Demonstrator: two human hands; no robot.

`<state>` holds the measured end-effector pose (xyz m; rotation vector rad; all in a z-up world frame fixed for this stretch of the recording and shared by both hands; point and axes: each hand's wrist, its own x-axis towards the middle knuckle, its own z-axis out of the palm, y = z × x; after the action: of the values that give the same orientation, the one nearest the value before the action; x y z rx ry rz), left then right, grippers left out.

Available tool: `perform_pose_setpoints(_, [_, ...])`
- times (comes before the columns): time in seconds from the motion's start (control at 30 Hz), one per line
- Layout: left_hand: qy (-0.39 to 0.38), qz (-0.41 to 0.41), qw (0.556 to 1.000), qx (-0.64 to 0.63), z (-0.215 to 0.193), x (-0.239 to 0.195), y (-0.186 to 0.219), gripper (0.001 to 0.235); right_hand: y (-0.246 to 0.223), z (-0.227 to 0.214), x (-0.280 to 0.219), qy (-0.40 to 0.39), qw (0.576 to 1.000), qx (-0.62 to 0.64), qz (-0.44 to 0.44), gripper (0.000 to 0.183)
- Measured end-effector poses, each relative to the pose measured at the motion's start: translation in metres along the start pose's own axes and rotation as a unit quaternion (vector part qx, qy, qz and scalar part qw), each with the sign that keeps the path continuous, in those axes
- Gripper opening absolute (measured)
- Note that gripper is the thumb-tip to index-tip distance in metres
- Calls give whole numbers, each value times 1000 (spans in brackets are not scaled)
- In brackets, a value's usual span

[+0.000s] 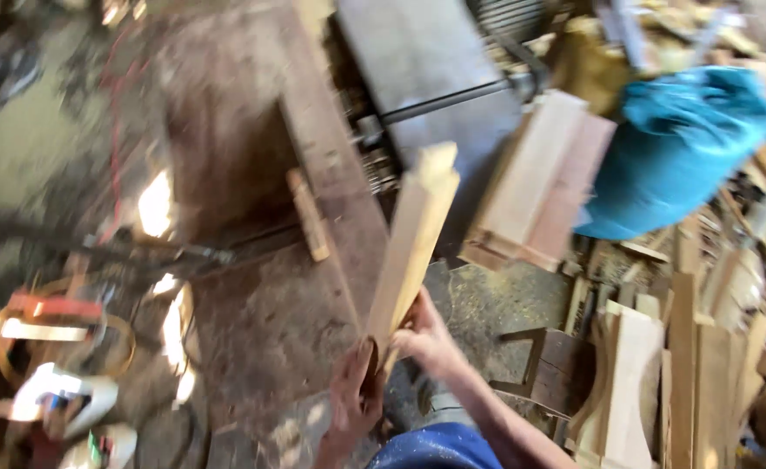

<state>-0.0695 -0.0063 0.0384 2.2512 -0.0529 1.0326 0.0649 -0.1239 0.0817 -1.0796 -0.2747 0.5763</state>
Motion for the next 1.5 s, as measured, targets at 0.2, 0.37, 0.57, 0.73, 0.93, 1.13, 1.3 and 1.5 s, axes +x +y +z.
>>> perform_pose_setpoints(0.2, [-58, 57, 994, -76, 13, 11, 59, 56, 9, -49, -31, -150, 966, 173, -123, 80])
perform_pose_setpoints(0.37, [209, 69, 975, -24, 91, 50, 114, 55, 17, -110, -35, -191, 936, 292, -44, 96])
perform_pose_setpoints(0.57, [-35, 100, 994, -41, 139, -36, 25, 58, -65, -146, -36, -195, 939, 273, -80, 99])
perform_pose_setpoints(0.73, [-231, -191, 946, -122, 165, 15, 32, 52, -68, -213, -23, -180, 945, 267, -55, 93])
perform_pose_setpoints(0.93, [-230, -424, 762, -433, 196, 78, 60, 71, -104, -254, 19, 167, 970, 174, -17, 60])
perform_pose_setpoints(1.13, [-287, -458, 749, -383, 178, 80, 8, 66, -176, -334, 80, 414, 897, -122, 93, 54])
perform_pose_setpoints(1.3, [-267, -623, 643, -356, 188, 71, -41, 57, -163, -399, 142, 433, 890, -116, 84, 53])
perform_pose_setpoints(1.5, [-387, -548, 583, -459, 200, 99, -46, 75, -69, -497, 204, 466, 785, -372, 166, 55])
